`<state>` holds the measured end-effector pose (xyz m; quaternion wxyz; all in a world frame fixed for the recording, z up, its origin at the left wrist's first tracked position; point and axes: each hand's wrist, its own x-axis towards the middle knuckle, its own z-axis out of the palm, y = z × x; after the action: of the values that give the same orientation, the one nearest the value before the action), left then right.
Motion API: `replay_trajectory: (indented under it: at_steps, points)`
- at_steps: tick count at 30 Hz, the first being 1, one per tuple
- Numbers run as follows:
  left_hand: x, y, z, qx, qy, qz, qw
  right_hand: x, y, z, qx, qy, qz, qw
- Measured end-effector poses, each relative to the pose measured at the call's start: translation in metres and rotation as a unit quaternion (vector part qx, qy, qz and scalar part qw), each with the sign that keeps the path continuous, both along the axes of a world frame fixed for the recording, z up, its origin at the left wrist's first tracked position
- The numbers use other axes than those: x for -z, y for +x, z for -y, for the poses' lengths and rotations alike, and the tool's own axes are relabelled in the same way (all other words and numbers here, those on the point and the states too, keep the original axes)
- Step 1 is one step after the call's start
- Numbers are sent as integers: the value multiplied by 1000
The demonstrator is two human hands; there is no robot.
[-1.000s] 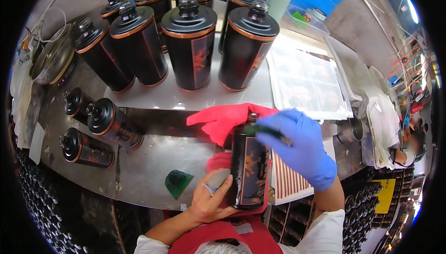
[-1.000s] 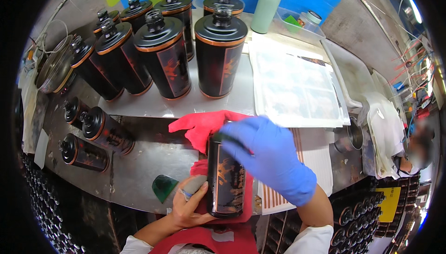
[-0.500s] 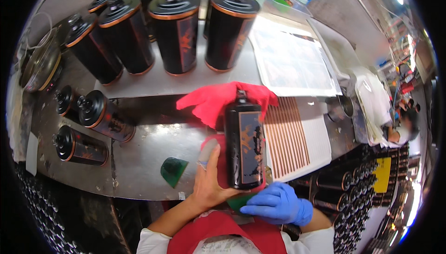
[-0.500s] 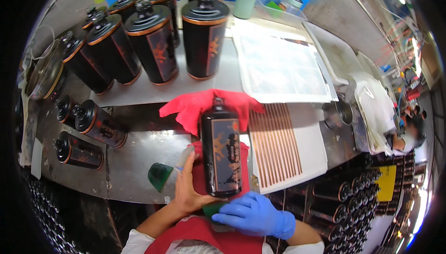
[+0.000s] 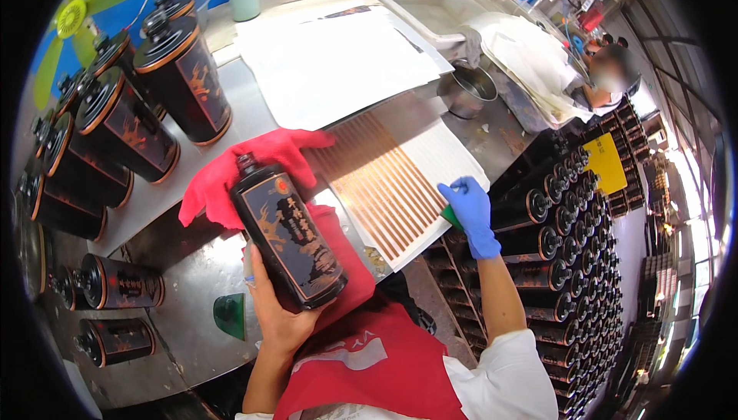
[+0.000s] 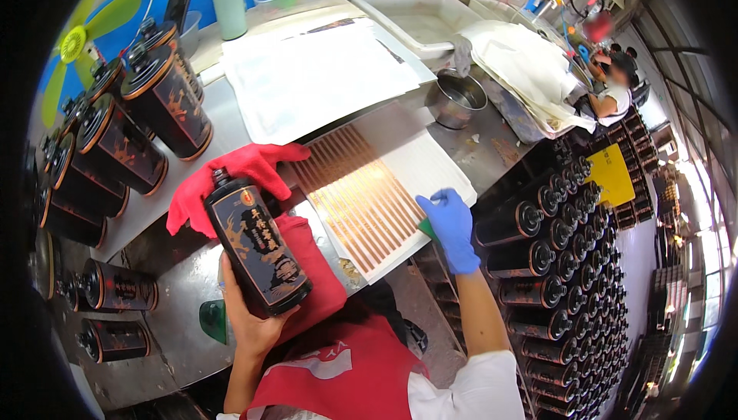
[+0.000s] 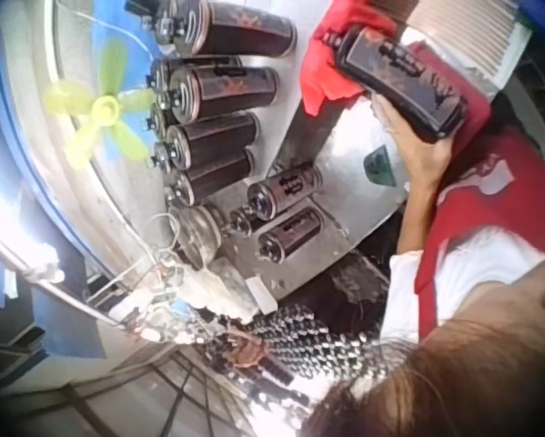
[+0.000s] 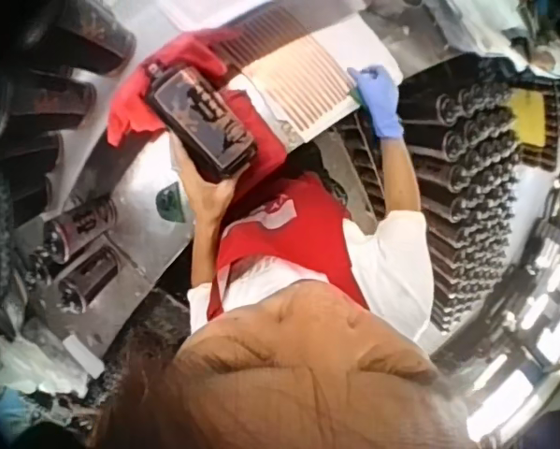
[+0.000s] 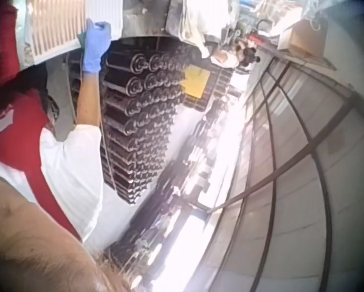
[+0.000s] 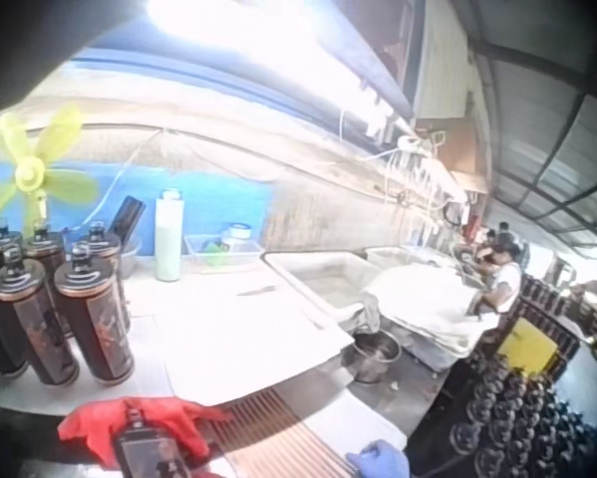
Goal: The person applies printed stickers and copper foil strips to black cylindrical cans. They wipe the cans with a green sponge, align and press the stickers, then wrap and smooth copper strips around the top and bottom rims. Finished cans are placed on a nearby shelf.
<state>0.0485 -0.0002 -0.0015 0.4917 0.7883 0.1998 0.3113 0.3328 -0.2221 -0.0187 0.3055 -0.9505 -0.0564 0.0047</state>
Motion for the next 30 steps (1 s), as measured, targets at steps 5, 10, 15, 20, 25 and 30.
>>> replay_trajectory:
  at_steps: [5,10,15,20,25,30]
  points:
    - [3,-3,-2,5,-14,-5,1000,10,4,21,0,-76,-10,997]
    - [9,0,-1,1,-36,5,999,49,-7,100,55,178,-103,977]
    - [15,-6,-1,-2,-59,-3,998,31,-7,81,163,341,-306,873]
    - [13,-3,1,0,-69,-3,998,43,-5,64,76,326,-203,920]
    - [15,-4,4,-7,-79,9,997,13,-20,94,12,318,-335,887]
    - [7,-4,4,3,-77,-4,997,-31,-33,94,-65,328,-351,875]
